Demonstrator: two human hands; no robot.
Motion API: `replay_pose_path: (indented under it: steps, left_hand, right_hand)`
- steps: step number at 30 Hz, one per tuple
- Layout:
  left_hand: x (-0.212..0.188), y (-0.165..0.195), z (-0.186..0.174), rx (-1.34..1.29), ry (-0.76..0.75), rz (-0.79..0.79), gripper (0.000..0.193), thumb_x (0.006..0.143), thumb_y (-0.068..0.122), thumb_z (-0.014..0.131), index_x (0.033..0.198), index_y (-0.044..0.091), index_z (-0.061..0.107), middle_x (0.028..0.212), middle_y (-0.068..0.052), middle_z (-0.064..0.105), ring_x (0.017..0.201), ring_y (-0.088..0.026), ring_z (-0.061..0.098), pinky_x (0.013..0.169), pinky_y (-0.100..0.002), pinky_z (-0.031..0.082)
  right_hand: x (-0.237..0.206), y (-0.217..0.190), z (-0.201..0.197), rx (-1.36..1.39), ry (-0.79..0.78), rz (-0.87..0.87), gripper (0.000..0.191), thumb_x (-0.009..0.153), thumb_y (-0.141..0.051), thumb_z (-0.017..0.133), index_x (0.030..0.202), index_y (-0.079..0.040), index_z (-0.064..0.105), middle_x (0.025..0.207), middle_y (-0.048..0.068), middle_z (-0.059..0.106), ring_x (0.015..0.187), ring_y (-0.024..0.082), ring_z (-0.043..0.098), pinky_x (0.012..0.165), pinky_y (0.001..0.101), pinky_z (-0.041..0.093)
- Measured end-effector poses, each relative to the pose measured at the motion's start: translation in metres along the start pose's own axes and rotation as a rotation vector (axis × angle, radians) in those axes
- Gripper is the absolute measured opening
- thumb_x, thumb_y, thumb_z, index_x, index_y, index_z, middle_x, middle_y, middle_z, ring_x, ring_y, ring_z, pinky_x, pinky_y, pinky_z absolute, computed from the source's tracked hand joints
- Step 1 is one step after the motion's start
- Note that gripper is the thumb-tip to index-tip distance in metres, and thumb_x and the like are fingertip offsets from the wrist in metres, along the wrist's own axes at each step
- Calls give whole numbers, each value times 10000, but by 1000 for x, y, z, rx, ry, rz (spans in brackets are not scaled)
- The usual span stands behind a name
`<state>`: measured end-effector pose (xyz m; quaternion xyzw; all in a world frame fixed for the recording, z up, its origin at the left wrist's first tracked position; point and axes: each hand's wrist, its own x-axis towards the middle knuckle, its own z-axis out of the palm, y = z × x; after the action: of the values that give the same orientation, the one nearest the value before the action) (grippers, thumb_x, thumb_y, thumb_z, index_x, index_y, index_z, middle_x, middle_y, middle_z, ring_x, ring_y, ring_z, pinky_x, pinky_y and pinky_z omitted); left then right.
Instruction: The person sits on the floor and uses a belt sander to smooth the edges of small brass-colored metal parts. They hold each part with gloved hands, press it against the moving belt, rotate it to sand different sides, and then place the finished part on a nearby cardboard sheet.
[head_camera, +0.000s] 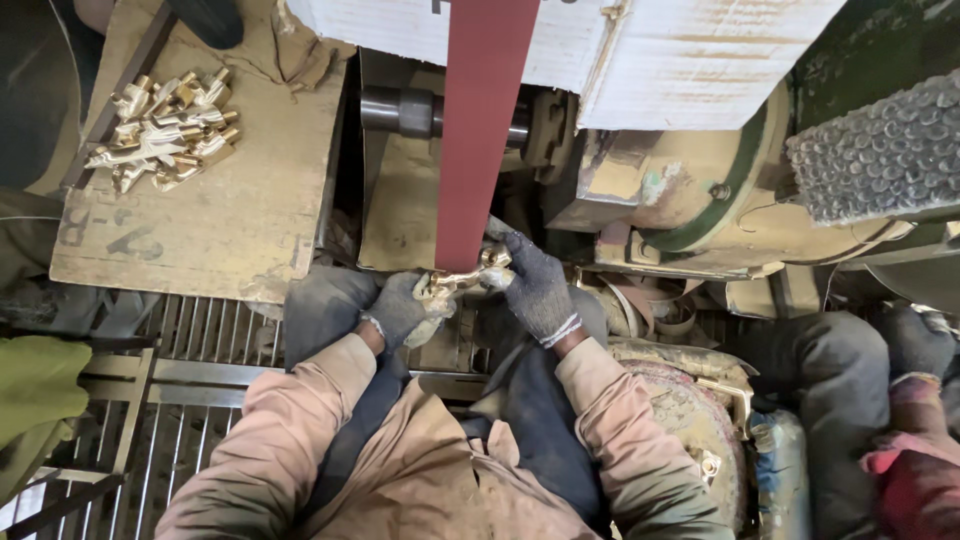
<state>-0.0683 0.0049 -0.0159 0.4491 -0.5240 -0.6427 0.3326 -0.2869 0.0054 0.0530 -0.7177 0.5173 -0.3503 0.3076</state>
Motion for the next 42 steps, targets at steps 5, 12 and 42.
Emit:
replay_pose_path:
  steps: [5,12,42]
  left_hand:
    - [-3,1,1,36,0,-82,320,750,71,867,1025,-5,722,878,-83,765,754,-149,719,683,-317,606]
    - [-6,2,3,-53,-55,-74,311,755,50,842,1039,0,724,893,-70,756,757,-127,702,676,-299,595]
    - [-7,10,-10,-452,-117,-293,208,931,136,670,1088,4,704,813,-124,735,628,-193,685,501,-306,534]
  right_hand:
    - [10,10,7,38,28,1,542,894,-188,805,1359,-6,595,1105,195,741,1001,328,741,830,384,589]
    - [23,13,16,485,-26,304,502,926,-87,715,1407,-17,589,909,54,727,715,98,687,650,276,595]
    - [56,21,38,800,15,964,227,937,-196,677,946,26,727,737,109,721,547,200,673,463,340,549]
